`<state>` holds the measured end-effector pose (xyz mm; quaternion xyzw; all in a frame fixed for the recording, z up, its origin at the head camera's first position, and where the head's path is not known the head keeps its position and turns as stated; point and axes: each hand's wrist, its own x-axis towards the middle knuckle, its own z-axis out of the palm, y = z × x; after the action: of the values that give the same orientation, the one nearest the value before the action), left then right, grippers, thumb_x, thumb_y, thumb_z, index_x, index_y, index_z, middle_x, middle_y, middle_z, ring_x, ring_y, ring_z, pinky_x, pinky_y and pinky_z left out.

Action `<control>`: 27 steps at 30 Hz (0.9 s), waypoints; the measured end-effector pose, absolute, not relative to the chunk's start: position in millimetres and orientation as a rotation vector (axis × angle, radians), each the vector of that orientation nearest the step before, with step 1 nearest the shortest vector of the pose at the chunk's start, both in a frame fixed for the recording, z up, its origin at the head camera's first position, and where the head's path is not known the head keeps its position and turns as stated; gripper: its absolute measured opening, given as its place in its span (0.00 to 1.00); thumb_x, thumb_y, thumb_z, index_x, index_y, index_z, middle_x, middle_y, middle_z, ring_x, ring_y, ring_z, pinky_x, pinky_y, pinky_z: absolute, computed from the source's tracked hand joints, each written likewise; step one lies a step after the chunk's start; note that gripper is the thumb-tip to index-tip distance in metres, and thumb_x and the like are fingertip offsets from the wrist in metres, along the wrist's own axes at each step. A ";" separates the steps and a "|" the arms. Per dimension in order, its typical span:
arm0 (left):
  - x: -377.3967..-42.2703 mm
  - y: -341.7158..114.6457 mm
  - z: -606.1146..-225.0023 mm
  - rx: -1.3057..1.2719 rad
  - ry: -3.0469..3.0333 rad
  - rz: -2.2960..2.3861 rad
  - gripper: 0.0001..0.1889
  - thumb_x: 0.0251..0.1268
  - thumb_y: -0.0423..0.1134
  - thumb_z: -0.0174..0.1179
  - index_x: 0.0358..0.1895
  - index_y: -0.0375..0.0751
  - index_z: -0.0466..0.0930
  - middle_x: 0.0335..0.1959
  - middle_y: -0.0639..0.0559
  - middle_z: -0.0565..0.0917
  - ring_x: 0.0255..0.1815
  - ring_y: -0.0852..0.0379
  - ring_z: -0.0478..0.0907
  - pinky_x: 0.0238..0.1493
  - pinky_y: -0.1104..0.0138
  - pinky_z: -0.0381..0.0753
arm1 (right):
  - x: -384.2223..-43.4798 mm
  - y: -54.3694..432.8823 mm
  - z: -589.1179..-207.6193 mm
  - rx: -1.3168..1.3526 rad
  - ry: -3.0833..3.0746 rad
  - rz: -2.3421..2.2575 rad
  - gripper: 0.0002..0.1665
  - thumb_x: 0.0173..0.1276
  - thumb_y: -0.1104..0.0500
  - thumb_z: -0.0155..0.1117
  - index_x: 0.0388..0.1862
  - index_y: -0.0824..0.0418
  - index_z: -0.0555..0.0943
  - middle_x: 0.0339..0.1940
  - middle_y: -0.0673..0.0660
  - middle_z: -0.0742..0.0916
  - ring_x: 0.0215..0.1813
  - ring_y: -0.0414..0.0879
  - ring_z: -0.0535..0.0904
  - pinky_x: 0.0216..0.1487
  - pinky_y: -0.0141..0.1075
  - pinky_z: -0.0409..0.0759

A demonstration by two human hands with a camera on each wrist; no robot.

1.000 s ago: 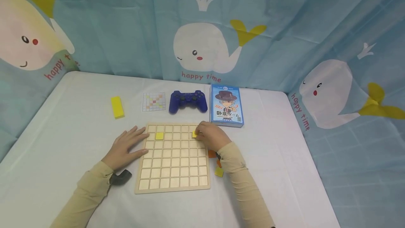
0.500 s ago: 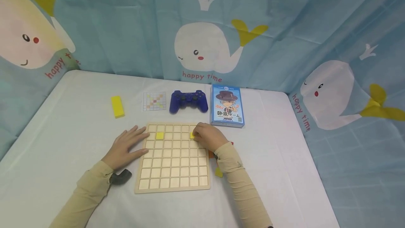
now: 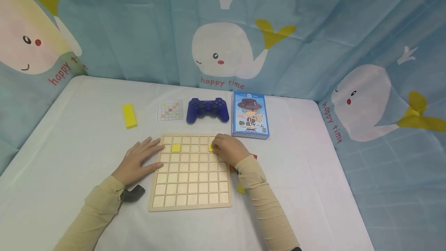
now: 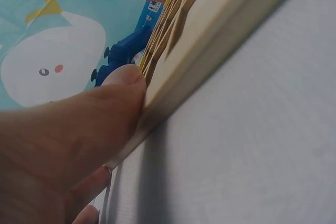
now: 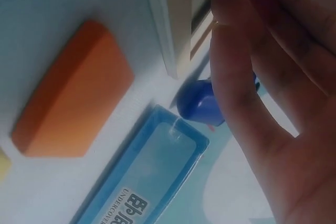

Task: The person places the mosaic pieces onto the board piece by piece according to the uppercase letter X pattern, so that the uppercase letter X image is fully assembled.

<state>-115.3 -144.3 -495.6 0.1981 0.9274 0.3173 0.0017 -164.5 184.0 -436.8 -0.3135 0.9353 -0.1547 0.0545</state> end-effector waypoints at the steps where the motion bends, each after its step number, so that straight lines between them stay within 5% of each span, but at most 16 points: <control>1: -115.4 -144.3 -495.5 0.621 2.909 0.996 0.30 0.61 0.53 0.62 0.65 0.47 0.72 0.71 0.45 0.66 0.75 0.40 0.52 0.75 0.45 0.45 | -164.6 183.8 -436.9 -0.950 2.841 -0.470 0.06 0.64 0.61 0.66 0.41 0.58 0.84 0.40 0.50 0.86 0.46 0.45 0.83 0.53 0.36 0.82; 15: -114.7 -145.2 -496.9 0.632 2.925 1.016 0.30 0.60 0.53 0.63 0.64 0.46 0.73 0.71 0.44 0.67 0.75 0.39 0.53 0.74 0.44 0.46 | -162.6 190.2 -436.1 -0.915 2.865 -0.417 0.09 0.65 0.57 0.66 0.43 0.56 0.83 0.45 0.50 0.85 0.52 0.45 0.79 0.57 0.37 0.80; 27: -114.8 -144.8 -494.9 0.633 2.888 1.045 0.29 0.61 0.52 0.62 0.65 0.45 0.73 0.72 0.44 0.66 0.75 0.39 0.52 0.74 0.44 0.44 | -112.2 271.3 -417.5 -0.511 2.993 -0.433 0.14 0.59 0.60 0.71 0.45 0.58 0.82 0.45 0.52 0.84 0.51 0.48 0.79 0.53 0.43 0.82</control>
<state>-114.8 -144.8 -494.9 0.2018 0.9210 0.3332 0.0032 -112.2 271.3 -417.5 -0.1665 0.9752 -0.1410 0.0371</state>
